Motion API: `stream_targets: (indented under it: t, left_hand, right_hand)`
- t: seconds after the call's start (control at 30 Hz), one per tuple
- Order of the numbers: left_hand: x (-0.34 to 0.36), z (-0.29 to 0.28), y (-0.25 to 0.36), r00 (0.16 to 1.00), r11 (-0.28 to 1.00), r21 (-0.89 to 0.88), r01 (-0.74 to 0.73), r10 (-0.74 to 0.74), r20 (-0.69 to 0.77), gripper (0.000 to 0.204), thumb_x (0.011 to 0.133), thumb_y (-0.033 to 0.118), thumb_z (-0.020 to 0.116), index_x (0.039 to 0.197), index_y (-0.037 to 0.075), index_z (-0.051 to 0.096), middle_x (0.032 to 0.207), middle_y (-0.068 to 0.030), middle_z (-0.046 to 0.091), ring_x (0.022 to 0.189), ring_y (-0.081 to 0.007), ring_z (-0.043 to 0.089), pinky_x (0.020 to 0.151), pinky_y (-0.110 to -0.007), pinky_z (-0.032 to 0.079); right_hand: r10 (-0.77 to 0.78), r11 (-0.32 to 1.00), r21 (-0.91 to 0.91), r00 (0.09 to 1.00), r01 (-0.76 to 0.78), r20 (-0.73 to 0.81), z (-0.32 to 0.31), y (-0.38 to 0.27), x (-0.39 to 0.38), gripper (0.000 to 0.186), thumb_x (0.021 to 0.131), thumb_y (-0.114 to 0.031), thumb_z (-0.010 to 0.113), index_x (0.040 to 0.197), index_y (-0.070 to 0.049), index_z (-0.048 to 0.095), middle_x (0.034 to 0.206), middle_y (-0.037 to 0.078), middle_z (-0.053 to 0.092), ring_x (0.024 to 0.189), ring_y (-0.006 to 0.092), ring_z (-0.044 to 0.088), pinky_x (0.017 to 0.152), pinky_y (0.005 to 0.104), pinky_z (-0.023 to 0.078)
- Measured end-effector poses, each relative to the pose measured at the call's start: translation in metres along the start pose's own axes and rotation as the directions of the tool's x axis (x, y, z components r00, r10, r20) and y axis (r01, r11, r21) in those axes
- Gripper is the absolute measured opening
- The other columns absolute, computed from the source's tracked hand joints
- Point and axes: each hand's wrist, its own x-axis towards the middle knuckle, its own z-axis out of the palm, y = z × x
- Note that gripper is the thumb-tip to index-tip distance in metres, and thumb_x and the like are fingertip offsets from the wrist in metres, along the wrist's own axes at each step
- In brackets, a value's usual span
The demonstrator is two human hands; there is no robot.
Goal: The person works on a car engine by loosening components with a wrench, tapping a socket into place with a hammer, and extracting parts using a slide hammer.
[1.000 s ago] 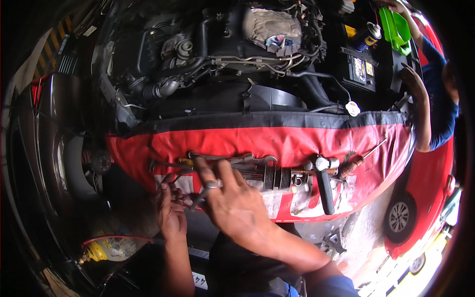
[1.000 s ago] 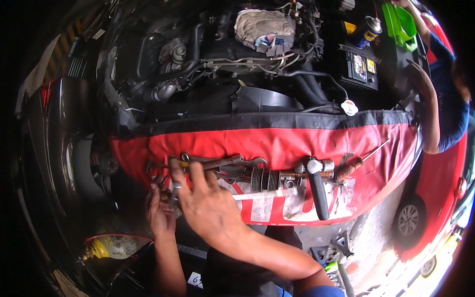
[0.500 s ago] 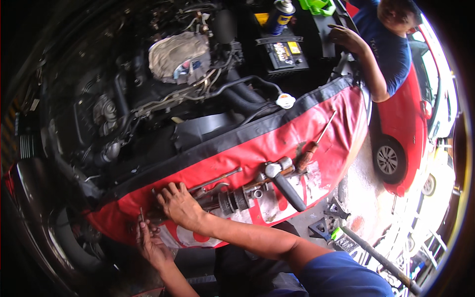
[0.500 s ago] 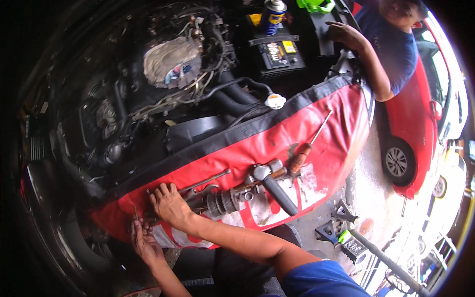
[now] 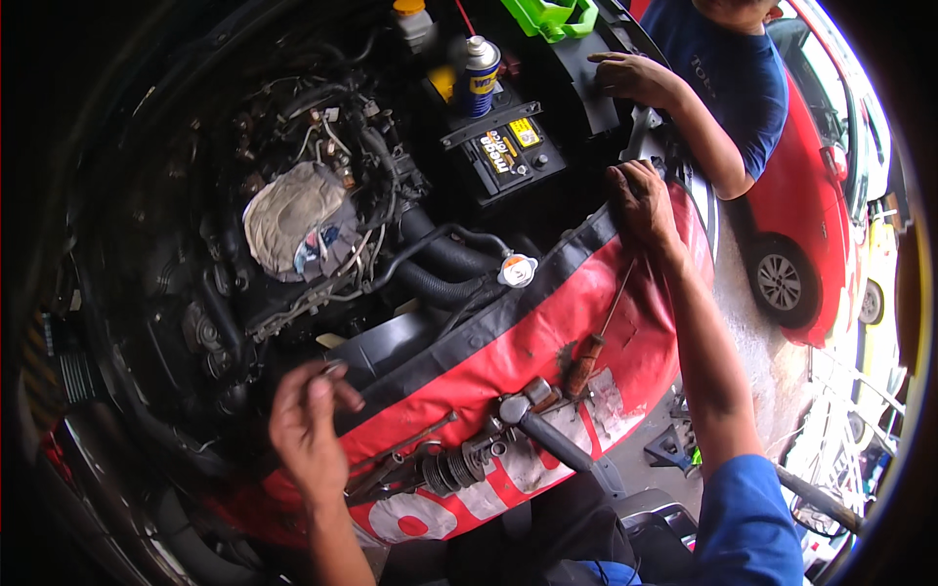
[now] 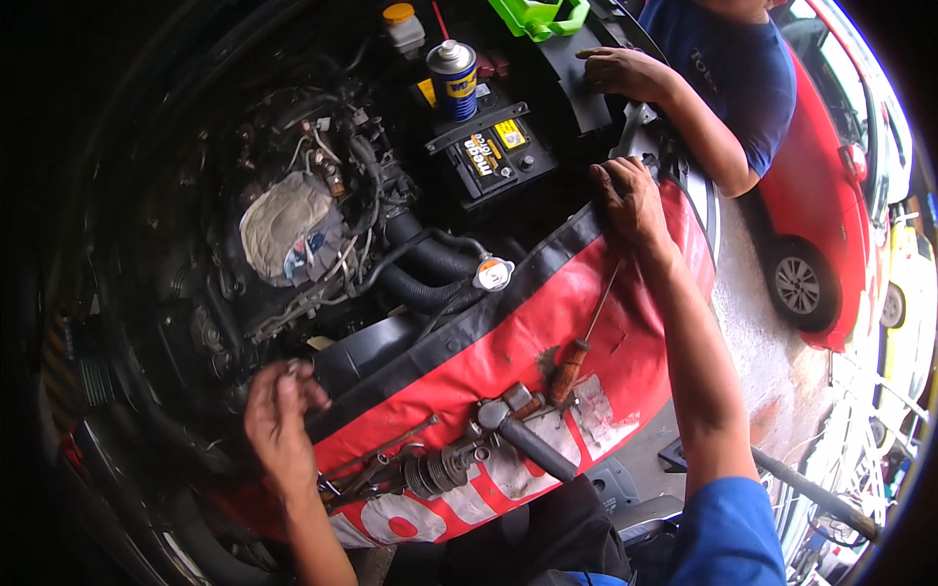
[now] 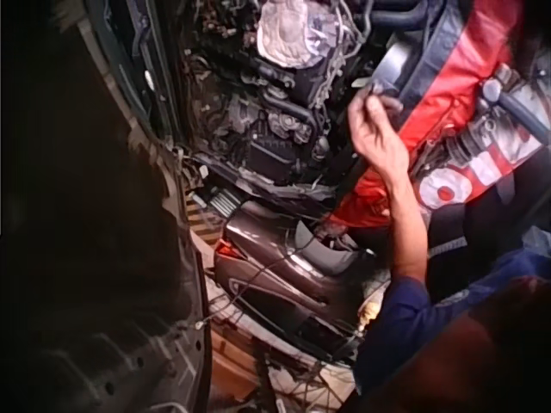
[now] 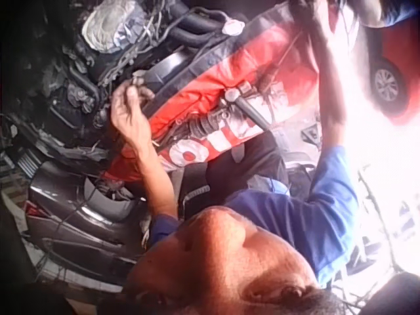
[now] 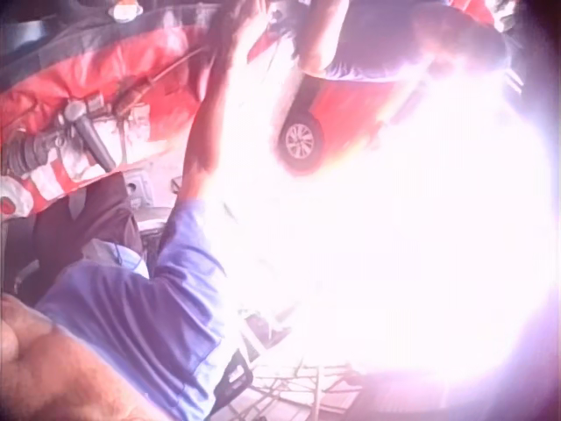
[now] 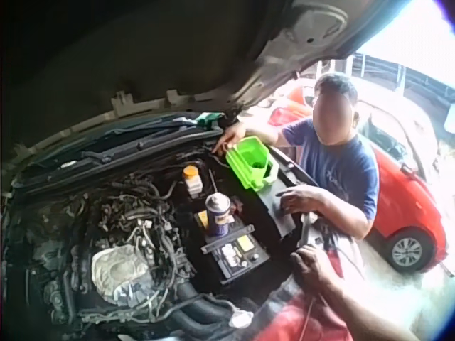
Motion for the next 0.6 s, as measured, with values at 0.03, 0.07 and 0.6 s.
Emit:
stream_targets:
  t: [0.03, 0.07, 0.6]
  left_hand:
    - [0.018, 0.025, 0.012, 0.988, 0.991, 0.092, -0.101, 0.090, 0.122, 0.019, 0.108, 0.013, 0.056, 0.115, -0.003, 0.065, 0.095, -0.0083, 0.067, 0.076, -0.0118, 0.063, 0.067, -0.027, 0.053]
    - [0.034, 0.052, 0.023, 0.977, 0.984, 0.111, -0.140, 0.120, 0.175, 0.018, 0.108, 0.011, 0.055, 0.112, -0.003, 0.066, 0.093, -0.0072, 0.066, 0.076, -0.0112, 0.062, 0.068, -0.027, 0.052]
    - [0.415, 0.453, 0.062, 0.628, 0.021, 0.749, -0.662, 0.560, 0.540, 0.021, 0.094, 0.016, 0.061, 0.100, 0.009, 0.080, 0.109, -0.0148, 0.075, 0.105, -0.0338, 0.070, 0.087, -0.049, 0.054]
  right_hand:
    - [0.050, 0.998, 0.026, 0.999, -0.050, 0.004, 0.002, 0.005, -0.002, 0.022, 0.101, -0.022, 0.063, 0.097, -0.002, 0.070, 0.093, 0.016, 0.065, 0.097, 0.0356, 0.060, 0.089, 0.0440, 0.048]
    - [0.046, 0.999, 0.010, 0.998, -0.046, -0.031, 0.003, 0.006, -0.006, 0.021, 0.100, -0.021, 0.064, 0.095, -0.002, 0.070, 0.092, 0.016, 0.065, 0.096, 0.0357, 0.060, 0.088, 0.0438, 0.047]
    - [-0.032, 0.997, -0.071, 0.998, 0.028, -0.057, -0.003, 0.001, 0.003, 0.010, 0.094, -0.011, 0.068, 0.089, -0.004, 0.062, 0.090, 0.013, 0.060, 0.093, 0.0330, 0.058, 0.086, 0.0444, 0.045]
